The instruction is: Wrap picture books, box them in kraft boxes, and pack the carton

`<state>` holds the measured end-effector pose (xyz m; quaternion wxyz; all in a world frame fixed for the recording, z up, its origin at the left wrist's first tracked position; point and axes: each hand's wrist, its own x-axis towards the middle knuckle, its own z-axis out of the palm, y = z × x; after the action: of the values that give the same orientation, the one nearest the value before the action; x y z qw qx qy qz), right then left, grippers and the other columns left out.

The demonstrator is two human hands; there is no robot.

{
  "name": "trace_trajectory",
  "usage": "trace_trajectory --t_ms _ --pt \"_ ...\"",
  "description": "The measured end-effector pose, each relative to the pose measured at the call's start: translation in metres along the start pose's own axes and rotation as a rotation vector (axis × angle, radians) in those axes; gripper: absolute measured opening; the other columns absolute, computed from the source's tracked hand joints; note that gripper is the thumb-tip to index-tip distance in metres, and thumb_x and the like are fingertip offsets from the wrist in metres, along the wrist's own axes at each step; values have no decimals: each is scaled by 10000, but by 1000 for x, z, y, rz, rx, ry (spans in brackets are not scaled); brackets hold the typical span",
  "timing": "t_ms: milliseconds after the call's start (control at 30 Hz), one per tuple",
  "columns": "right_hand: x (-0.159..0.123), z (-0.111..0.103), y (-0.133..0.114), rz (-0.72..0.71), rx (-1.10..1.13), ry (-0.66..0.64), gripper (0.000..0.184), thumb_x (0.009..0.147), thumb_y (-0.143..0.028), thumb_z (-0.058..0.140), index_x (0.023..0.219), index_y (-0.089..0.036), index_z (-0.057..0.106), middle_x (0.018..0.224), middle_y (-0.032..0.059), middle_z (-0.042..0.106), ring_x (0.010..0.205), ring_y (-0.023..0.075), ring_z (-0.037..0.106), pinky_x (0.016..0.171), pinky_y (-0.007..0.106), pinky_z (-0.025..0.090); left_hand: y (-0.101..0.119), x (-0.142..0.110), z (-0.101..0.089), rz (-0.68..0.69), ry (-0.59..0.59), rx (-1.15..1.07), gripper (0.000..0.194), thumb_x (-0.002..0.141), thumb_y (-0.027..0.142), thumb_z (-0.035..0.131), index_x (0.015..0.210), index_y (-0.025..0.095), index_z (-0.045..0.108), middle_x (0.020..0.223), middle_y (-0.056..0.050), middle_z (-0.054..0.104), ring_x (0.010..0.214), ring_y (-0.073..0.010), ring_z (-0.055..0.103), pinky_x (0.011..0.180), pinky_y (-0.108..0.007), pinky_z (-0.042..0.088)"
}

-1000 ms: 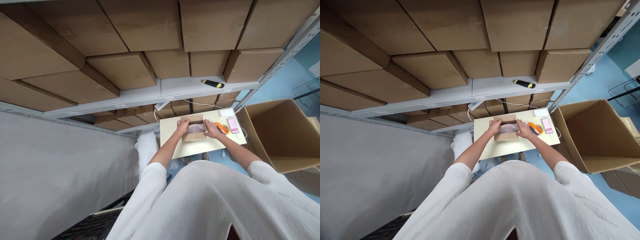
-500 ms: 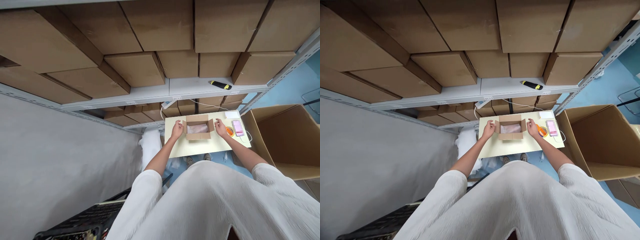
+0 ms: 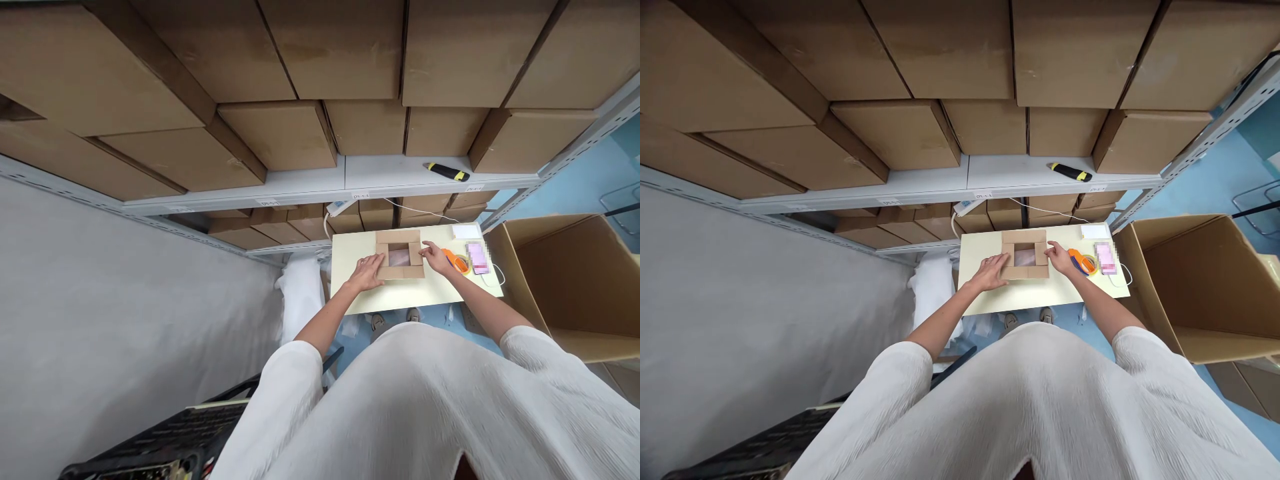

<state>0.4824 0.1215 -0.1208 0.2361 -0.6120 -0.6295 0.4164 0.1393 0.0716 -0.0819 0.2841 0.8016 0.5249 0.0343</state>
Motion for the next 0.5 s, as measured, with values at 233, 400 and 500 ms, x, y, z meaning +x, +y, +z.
trace_trajectory --t_ms 233,400,500 --pt "16 -5 3 61 1 -11 578 990 -338 514 1551 -207 561 1112 81 835 1037 259 799 1023 478 640 3 8 -5 -114 33 -137 880 1009 470 659 1782 249 304 1676 -184 595 1562 -387 543 1301 -536 327" --pt "26 -8 0 103 -29 13 604 990 -380 515 1560 -190 579 1119 107 818 1046 290 782 1011 502 639 9 31 0 -250 173 -209 722 1077 407 566 1748 253 348 1417 -141 751 1376 -361 673 1223 -518 407" --pt "32 -6 -5 105 -33 82 645 959 -412 561 1566 -195 596 1290 152 778 1158 329 748 1079 541 615 12 44 8 -313 231 -149 760 1031 327 628 1736 242 357 1436 -170 713 1384 -385 642 1190 -530 444"
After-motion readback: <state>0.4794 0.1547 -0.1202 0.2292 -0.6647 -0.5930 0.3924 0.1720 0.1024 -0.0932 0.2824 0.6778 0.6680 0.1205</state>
